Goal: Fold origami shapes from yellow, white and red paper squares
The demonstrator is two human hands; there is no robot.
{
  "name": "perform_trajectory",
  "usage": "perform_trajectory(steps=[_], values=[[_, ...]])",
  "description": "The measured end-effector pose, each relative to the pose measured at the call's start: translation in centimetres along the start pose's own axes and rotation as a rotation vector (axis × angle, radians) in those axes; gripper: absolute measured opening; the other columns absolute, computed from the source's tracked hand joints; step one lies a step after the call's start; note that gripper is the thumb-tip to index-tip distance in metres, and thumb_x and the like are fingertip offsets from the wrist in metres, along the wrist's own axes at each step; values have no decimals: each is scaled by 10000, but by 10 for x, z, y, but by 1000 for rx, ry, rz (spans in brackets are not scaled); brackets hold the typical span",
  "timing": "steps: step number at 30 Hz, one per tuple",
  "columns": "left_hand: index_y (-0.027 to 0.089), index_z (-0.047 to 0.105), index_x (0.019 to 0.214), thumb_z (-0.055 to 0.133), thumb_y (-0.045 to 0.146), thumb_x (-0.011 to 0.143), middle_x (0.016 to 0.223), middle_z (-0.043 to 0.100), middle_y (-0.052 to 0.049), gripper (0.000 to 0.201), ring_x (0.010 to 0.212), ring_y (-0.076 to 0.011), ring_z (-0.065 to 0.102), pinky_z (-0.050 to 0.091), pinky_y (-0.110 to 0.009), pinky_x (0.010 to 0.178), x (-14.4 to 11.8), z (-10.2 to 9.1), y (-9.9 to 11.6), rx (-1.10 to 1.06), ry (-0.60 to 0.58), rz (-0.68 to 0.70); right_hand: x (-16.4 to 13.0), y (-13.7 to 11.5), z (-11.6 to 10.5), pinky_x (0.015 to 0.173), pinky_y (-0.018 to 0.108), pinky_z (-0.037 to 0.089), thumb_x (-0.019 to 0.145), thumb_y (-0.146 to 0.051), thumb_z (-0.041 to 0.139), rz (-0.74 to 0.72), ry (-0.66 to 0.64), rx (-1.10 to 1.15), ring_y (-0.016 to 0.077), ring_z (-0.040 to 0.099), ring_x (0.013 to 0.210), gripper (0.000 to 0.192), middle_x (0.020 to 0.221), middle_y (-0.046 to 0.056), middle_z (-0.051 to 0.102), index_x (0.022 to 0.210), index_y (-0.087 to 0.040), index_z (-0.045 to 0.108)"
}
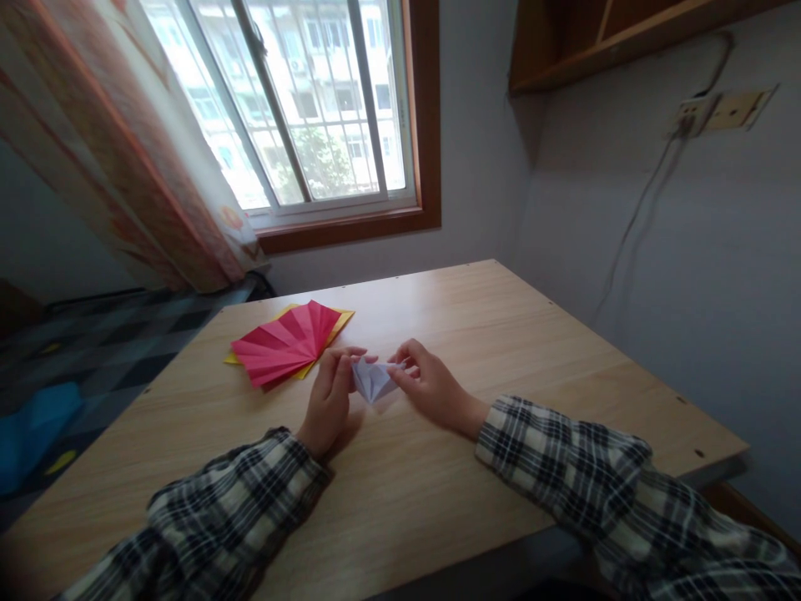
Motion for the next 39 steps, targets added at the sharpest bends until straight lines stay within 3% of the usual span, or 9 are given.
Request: perform_trajectory(steps=[5,21,26,30,34,37,39], values=[[189,551,1064,458,519,985,1008,707,-84,352,850,-172,684,536,-273,677,-1,1,1,-16,-10,-18,1,2,-5,579,281,437,898,-285,558,46,56,-68,147,529,646,88,730,-27,535,885,-226,494],[195,551,995,469,460,993,1097,629,-80,277,1004,-206,670,565,-315,757,-2,4,3,-4,-68,54,5,1,-13,595,282,382,748,-130,522,31,114,-137,145,503,637,87,700,-20,568,766,-204,565],[197,547,1019,468,484,988,1090,642,-87,299,991,-209,674,567,-320,745,-3,3,5,21,-46,51,5,-8,-12,648,295,392,767,-99,504,-35,65,-204,159,538,694,170,708,2,607,721,-196,636],[200,542,1040,472,502,981,1051,665,-79,316,945,-200,686,572,-321,726,-1,-1,4,14,14,28,3,-16,-9,655,299,406,898,-173,484,-76,-14,-221,158,541,688,204,698,1,590,779,-197,647],[204,525,1018,470,517,973,1024,683,-68,321,897,-189,693,577,-328,716,2,-6,-1,-56,75,-34,2,-20,-6,686,302,459,887,-319,651,-143,-135,-240,165,579,758,118,858,27,646,902,-201,655],[204,522,1003,471,521,967,1012,681,-60,323,897,-185,689,579,-338,737,3,-6,-3,-97,79,-72,3,-21,-7,714,305,468,880,-242,659,-205,-144,-305,162,580,762,51,830,21,637,851,-204,641],[201,528,989,481,518,961,1004,667,-53,321,899,-179,678,578,-341,759,3,-4,-3,-110,55,-77,3,-21,-8,713,308,459,902,-204,623,-234,-122,-361,161,569,752,107,795,18,624,795,-203,622]])
Point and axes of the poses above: each hand's wrist, its own x-axis towards the middle knuckle, its own z-axis out of the palm, y = z × x, the point moved 6 cm from there along x, towards the middle knuckle
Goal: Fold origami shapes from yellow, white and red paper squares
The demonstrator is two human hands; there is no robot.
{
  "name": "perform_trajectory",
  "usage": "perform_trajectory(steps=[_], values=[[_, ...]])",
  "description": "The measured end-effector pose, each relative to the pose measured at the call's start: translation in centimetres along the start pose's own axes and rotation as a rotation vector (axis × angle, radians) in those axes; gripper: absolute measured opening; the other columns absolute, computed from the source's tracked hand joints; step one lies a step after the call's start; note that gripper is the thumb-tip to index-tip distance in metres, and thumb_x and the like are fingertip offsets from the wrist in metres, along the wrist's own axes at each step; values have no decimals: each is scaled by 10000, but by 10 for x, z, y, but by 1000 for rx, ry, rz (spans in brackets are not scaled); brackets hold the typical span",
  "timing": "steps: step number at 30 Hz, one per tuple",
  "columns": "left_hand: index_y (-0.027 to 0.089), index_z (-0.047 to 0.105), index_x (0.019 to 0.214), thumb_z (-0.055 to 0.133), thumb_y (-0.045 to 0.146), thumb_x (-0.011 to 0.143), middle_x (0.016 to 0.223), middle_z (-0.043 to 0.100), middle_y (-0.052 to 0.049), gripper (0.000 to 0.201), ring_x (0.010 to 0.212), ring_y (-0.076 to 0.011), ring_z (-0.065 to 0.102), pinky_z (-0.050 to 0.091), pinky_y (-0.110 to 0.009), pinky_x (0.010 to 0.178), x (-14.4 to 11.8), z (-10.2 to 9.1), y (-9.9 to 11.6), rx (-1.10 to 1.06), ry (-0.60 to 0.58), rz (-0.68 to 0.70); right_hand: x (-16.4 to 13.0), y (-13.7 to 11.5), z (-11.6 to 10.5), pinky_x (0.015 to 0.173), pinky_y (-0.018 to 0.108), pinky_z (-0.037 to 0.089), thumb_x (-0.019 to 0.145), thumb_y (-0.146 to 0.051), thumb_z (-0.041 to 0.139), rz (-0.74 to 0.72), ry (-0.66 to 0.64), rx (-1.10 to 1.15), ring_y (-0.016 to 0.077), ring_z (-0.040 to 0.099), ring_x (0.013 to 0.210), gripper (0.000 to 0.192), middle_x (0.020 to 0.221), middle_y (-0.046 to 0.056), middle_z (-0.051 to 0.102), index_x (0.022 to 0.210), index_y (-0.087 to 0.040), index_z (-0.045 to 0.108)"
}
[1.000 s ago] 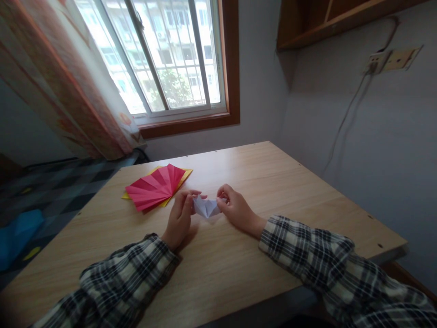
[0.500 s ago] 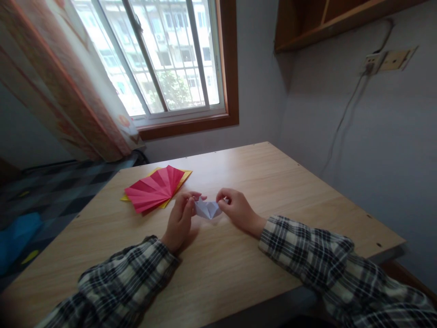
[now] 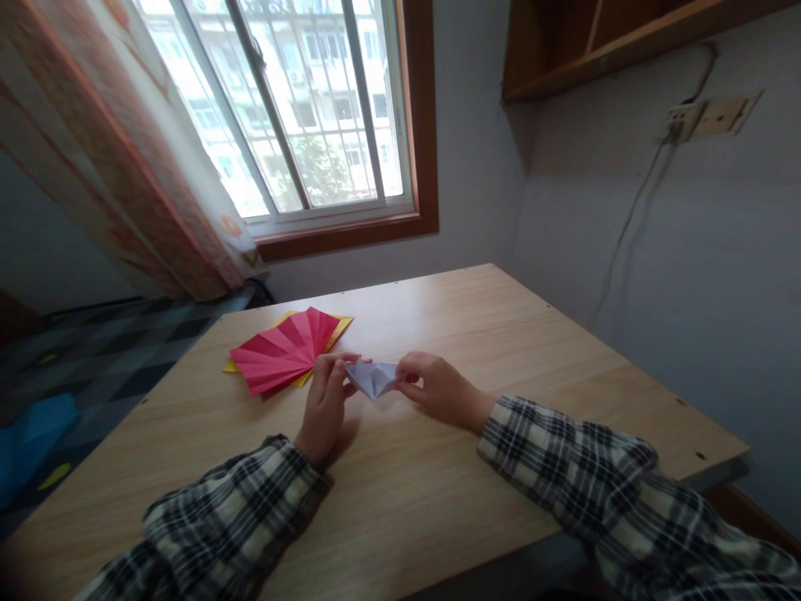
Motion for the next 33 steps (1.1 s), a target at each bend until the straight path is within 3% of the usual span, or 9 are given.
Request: perform_trajectory(steps=[5,9,14,22,33], values=[[206,531,1002,515,511,948,1068,614,-53,310,963,-183,648,574,-383,845,-1,4,-2,-7,-88,18,0,-4,0,747,327,455,921,-184,600,-31,9,-68,179,575,799,108,837,33,643,819,-208,625],[225,492,1047,671,461,864,1157,597,-74,348,1016,-204,648,570,-353,809,-2,8,-6,26,-164,4,-2,-5,1,756,336,453,928,-182,585,-42,19,-138,188,578,810,98,859,42,646,843,-211,625],[238,450,1105,686,355,855,1005,627,-35,363,903,-182,674,575,-326,754,-4,15,-8,-6,-233,-53,-2,-4,3,753,346,447,935,-199,589,-59,16,-247,200,575,809,92,866,57,651,853,-210,629],[213,504,1142,566,232,870,1016,612,-29,280,887,-167,632,601,-373,787,-5,13,-6,50,-195,-2,-3,-6,10,760,360,415,942,-242,590,-129,-3,-420,219,576,834,109,895,78,677,861,-207,654],[196,513,1059,567,269,902,903,609,-12,181,726,-141,604,558,-293,649,-3,12,-6,126,-168,38,-7,-23,13,703,325,376,964,-242,548,-250,-38,-464,186,548,749,172,847,64,680,852,-197,671]])
Point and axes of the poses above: each hand's wrist, its own x-axis towards the middle knuckle, its own z-axis out of the palm, y = z × x, the point moved 6 cm from there along x, towards the middle knuckle
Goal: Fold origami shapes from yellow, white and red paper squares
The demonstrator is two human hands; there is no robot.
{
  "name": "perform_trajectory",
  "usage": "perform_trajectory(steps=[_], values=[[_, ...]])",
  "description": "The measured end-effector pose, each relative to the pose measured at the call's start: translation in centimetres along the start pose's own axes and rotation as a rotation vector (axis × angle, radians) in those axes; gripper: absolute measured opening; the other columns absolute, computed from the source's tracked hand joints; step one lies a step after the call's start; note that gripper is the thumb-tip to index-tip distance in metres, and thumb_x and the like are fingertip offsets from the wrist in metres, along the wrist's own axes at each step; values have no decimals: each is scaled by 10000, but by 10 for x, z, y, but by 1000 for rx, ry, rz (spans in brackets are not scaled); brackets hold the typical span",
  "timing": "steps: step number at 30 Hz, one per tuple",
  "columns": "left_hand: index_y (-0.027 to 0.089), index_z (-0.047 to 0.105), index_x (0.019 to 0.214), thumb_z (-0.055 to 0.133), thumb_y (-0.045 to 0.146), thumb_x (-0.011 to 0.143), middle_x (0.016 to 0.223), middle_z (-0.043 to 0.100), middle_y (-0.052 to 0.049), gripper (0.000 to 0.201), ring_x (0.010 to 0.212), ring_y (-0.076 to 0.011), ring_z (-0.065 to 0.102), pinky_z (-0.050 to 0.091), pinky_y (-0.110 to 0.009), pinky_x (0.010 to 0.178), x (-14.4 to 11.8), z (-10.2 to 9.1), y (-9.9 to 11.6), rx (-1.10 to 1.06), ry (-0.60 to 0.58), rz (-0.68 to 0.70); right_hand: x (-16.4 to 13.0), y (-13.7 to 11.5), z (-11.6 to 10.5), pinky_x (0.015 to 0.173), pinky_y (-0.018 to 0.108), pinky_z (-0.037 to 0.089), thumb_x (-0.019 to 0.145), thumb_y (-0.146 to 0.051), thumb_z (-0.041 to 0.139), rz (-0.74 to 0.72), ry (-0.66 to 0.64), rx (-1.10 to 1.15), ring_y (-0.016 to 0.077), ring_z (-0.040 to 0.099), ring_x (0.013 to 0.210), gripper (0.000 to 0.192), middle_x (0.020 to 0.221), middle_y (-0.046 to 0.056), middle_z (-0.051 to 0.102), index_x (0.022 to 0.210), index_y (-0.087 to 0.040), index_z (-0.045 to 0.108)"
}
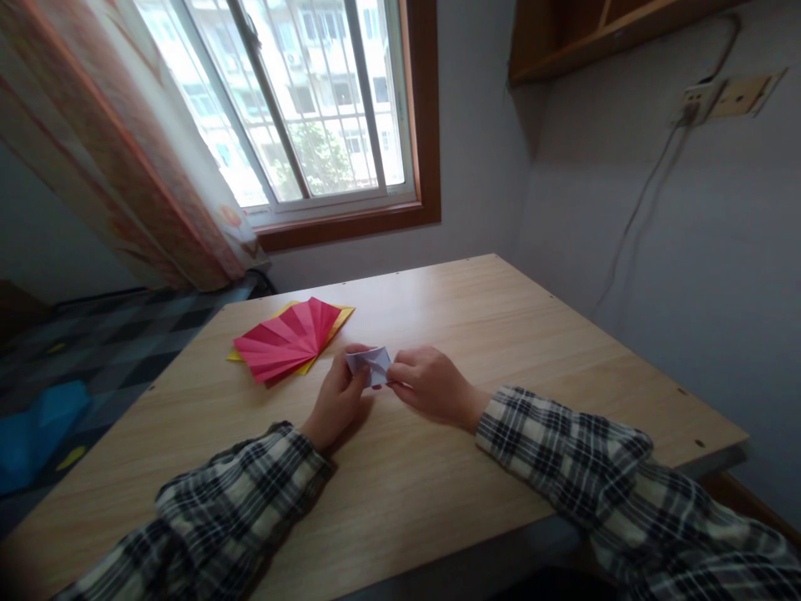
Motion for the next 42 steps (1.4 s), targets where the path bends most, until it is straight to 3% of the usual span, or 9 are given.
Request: perform_trajectory(steps=[10,17,32,42], values=[[192,510,1035,557,212,871,850,611,-2,171,682,-136,599,520,-268,635,1,-2,0,49,13,2,-2,0,0,705,308,376,942,-211,590,-36,45,-21,172,557,741,133,824,44,674,847,-183,680],[193,531,1020,575,160,836,843,600,0,191,720,-148,570,483,-272,669,2,-6,-5,109,56,19,-2,6,3,749,318,415,914,-227,642,94,12,-1,185,596,826,71,890,53,687,867,-182,671],[198,528,1081,588,146,819,894,611,-3,273,774,-147,573,472,-281,726,3,-3,-3,155,-5,57,-3,12,7,776,337,460,907,-263,660,229,-33,1,204,604,863,106,946,55,670,960,-186,611],[218,468,1117,645,281,838,894,644,0,336,715,-136,640,512,-251,633,2,2,-8,-44,-46,-78,-5,12,9,833,353,511,912,-202,628,192,-35,48,203,625,932,174,1068,77,666,1085,-196,634]])
Point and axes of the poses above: each hand's wrist, its own x-axis towards the middle knuckle, its own z-axis out of the palm, y = z × x, the point moved 6 cm from there along x, towards the middle knuckle
